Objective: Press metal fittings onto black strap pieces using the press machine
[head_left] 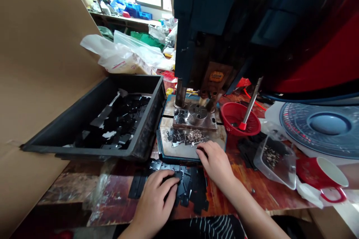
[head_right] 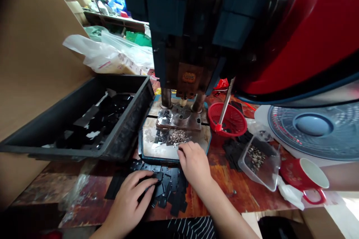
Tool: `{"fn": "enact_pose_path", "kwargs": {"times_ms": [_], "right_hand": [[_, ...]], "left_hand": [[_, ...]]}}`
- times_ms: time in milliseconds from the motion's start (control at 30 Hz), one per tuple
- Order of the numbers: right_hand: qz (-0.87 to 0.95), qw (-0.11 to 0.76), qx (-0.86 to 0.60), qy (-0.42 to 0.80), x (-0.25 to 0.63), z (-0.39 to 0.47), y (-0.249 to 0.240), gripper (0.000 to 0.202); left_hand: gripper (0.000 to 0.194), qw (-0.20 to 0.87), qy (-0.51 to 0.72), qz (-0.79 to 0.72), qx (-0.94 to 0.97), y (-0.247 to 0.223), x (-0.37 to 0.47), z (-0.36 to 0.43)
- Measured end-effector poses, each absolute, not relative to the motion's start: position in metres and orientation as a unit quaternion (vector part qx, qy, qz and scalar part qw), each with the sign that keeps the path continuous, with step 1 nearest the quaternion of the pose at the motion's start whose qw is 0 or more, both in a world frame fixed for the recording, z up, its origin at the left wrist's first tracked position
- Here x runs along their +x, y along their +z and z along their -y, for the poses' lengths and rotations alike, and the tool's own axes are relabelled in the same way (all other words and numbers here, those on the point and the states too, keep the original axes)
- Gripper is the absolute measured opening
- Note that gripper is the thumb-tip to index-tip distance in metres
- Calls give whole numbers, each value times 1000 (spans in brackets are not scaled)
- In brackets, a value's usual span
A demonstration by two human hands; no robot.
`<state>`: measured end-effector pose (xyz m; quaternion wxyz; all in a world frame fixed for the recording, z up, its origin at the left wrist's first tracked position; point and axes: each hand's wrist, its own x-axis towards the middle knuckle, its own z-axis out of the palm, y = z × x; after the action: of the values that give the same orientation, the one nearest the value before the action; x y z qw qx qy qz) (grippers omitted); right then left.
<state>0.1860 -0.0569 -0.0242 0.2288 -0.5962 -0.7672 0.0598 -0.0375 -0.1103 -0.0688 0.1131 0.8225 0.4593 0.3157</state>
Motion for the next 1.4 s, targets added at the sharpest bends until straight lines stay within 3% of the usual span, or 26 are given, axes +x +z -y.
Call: {"fn": "enact_pose_path", "kwargs": {"times_ms": [200, 567, 1033, 1400], "right_hand": [[766, 234, -594, 77, 186, 56, -24, 18], [657, 420, -613, 124, 201, -41, 10, 20], [619, 442, -628, 166, 199, -81, -1, 29], [627, 463, -602, 176, 205, -76, -4, 24]], "left_hand": [[20, 116, 317, -459, 822, -68, -37, 109], [21, 114, 309, -466, 821, -73, -38, 110], [22, 122, 304, -473, 818, -71, -38, 111], [22, 112, 310, -468, 820, -73, -39, 112]]}}
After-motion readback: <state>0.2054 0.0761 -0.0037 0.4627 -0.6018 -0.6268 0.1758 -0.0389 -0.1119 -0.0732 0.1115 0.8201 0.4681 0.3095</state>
